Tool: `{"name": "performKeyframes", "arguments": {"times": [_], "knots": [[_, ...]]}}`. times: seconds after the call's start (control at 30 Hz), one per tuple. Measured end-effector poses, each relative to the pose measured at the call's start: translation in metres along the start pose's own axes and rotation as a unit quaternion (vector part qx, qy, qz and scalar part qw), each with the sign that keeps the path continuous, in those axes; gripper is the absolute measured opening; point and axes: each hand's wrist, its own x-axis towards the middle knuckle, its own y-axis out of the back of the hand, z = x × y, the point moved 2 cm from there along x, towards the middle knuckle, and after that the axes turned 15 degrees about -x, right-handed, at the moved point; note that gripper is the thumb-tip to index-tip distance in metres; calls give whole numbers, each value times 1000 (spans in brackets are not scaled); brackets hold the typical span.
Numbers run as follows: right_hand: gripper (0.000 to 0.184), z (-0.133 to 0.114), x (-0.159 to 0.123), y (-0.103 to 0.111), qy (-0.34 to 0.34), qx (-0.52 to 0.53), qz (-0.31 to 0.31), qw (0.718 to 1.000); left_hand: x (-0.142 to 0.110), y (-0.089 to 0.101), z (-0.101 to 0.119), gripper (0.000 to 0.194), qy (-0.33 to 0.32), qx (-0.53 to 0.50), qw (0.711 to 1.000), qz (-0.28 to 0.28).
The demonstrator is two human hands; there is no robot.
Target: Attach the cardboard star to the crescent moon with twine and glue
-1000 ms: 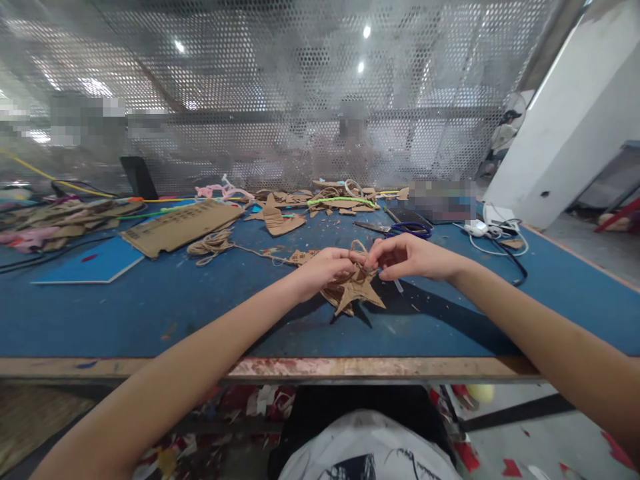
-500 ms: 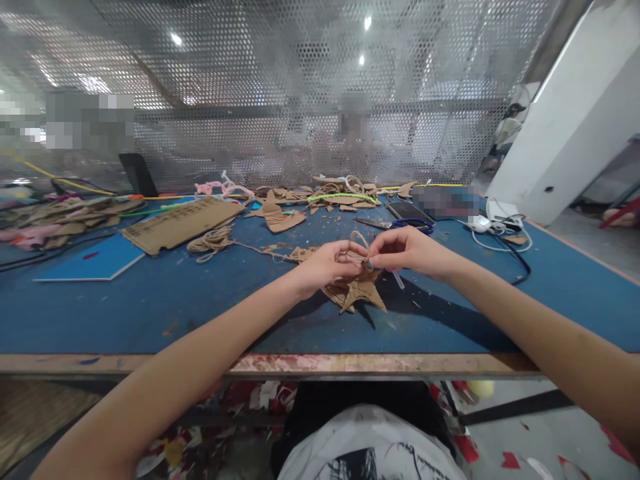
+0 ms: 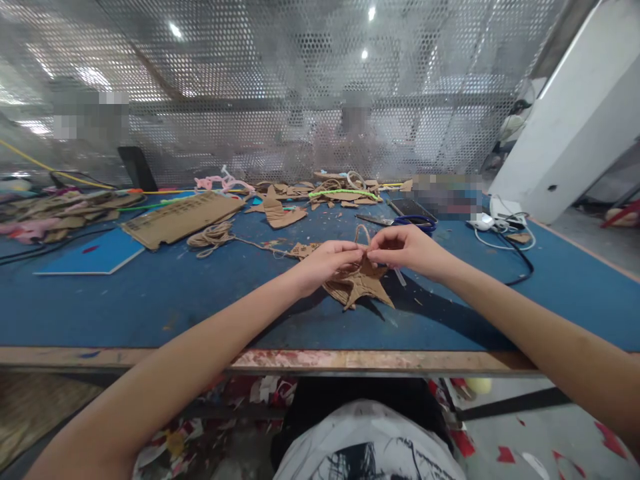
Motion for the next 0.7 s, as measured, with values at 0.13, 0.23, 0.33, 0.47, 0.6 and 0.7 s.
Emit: {"name": "performKeyframes", "arguments": {"times": [0.13, 0.23, 0.33, 0.47, 0.6, 0.7], "knots": [[17, 2, 0, -2, 2, -5, 16, 1000, -3, -3, 1, 37, 8, 1, 1000, 6], [22, 4, 1, -6, 6, -7, 15, 1000, -4, -5, 0, 38, 2, 2, 1000, 17], [29, 2, 2, -6, -3, -10, 29, 1000, -2, -4, -2, 36, 4, -11, 999, 31], [31, -3, -1, 16, 31, -94, 110, 989, 0, 1, 2, 39, -11, -57, 996, 75], [19, 7, -12, 50, 123, -351, 180, 910, 2, 12, 13, 38, -80, -95, 983, 136], [32, 25, -17, 55, 133, -480, 89, 862, 6, 26, 20, 35, -139, -95, 970, 176]]}}
